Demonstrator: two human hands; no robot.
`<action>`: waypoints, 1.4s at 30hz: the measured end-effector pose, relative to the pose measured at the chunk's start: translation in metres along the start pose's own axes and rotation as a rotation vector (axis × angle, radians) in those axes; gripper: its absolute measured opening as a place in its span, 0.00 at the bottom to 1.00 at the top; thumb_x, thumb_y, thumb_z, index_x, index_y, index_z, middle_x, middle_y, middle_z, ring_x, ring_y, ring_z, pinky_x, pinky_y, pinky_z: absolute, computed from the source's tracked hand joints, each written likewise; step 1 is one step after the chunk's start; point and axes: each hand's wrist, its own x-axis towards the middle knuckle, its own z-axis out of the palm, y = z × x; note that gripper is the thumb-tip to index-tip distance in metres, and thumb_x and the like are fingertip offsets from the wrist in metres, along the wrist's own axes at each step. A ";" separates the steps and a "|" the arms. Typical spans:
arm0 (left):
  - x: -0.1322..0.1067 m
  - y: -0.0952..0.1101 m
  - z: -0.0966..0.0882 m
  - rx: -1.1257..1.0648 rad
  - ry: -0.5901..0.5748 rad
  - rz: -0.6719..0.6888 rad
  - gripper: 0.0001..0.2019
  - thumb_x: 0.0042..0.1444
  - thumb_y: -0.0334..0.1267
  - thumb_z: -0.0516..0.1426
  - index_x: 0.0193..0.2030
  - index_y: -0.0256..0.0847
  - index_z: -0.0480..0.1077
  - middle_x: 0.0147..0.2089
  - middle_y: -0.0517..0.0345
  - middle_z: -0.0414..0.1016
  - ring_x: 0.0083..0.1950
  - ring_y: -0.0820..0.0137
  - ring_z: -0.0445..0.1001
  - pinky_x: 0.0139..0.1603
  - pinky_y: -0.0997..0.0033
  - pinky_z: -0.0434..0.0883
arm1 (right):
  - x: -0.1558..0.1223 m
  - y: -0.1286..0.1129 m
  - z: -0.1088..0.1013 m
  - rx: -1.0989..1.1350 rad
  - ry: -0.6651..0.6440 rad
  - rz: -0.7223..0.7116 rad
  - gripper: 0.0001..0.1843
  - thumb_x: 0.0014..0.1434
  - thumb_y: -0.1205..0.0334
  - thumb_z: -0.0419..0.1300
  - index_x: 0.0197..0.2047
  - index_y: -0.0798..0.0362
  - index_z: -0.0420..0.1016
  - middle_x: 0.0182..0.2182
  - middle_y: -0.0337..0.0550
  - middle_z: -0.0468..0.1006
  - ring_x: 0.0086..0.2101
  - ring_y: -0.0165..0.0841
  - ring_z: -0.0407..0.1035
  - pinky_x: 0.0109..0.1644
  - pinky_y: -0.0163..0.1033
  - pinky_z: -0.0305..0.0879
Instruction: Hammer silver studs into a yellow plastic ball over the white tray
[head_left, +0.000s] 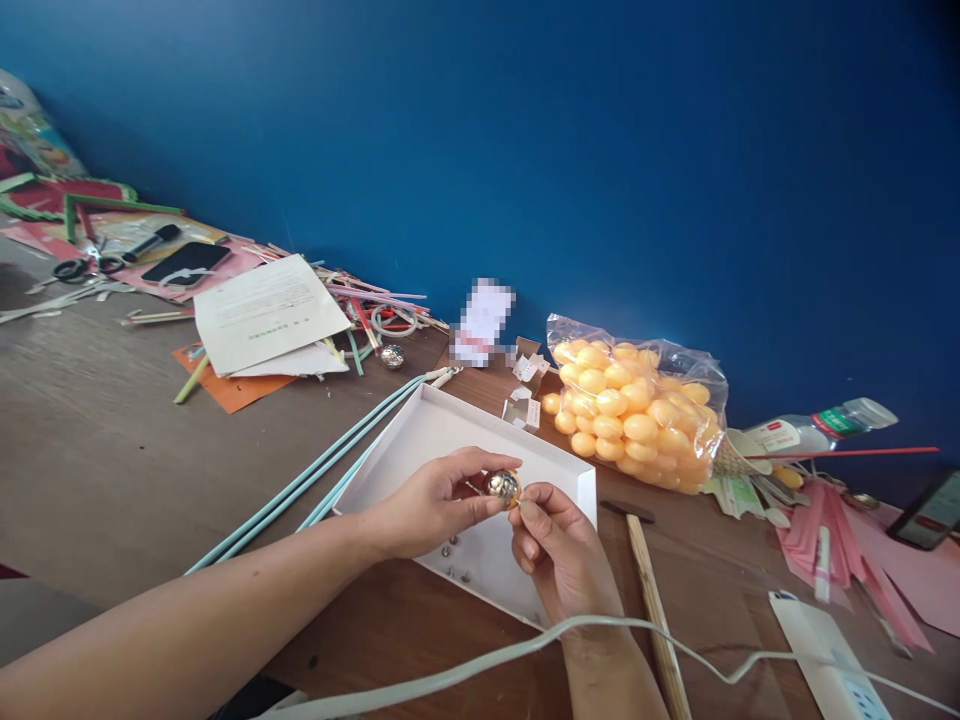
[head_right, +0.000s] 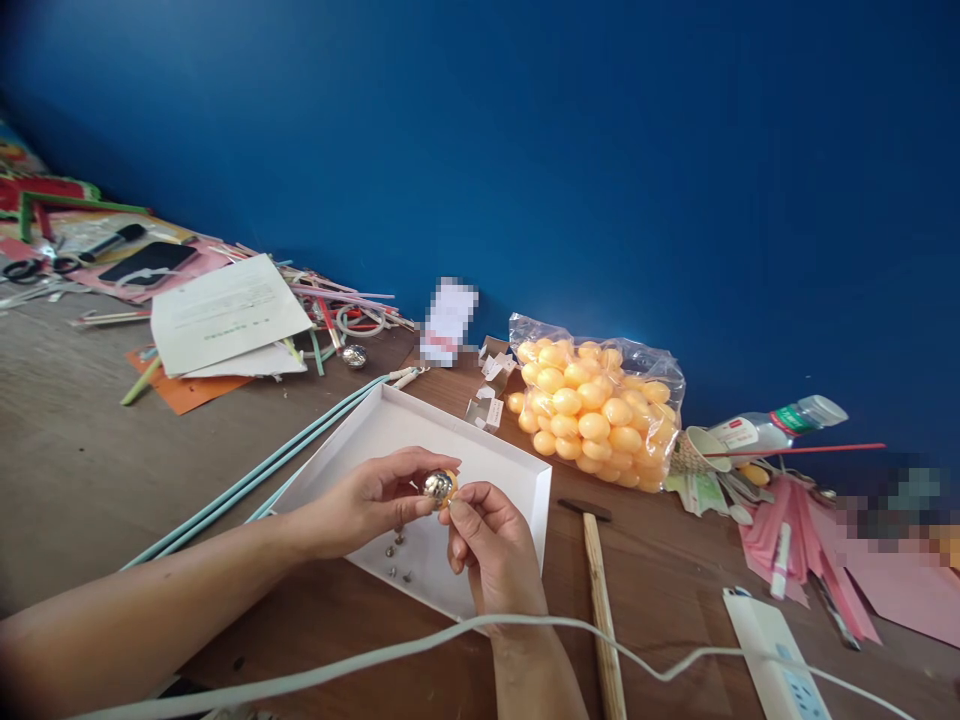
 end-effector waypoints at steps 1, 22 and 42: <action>0.000 0.000 0.000 -0.002 0.002 -0.003 0.19 0.56 0.44 0.59 0.55 0.44 0.71 0.49 0.51 0.69 0.42 0.69 0.69 0.45 0.67 0.68 | 0.000 0.000 0.000 0.001 -0.003 0.002 0.09 0.52 0.59 0.69 0.32 0.52 0.73 0.24 0.35 0.75 0.17 0.19 0.58 0.19 0.25 0.53; 0.001 -0.004 -0.001 -0.026 -0.016 0.021 0.20 0.57 0.42 0.59 0.55 0.41 0.70 0.48 0.50 0.69 0.42 0.70 0.69 0.43 0.68 0.69 | 0.000 0.001 -0.005 -0.022 -0.015 0.019 0.10 0.52 0.59 0.69 0.32 0.52 0.73 0.24 0.36 0.76 0.17 0.18 0.60 0.19 0.24 0.55; 0.000 -0.005 0.001 -0.025 -0.005 -0.002 0.21 0.56 0.44 0.60 0.55 0.40 0.70 0.45 0.52 0.67 0.40 0.70 0.68 0.41 0.68 0.68 | 0.001 -0.001 -0.004 -0.022 -0.018 0.034 0.11 0.52 0.58 0.70 0.32 0.52 0.72 0.24 0.35 0.75 0.17 0.19 0.59 0.18 0.25 0.56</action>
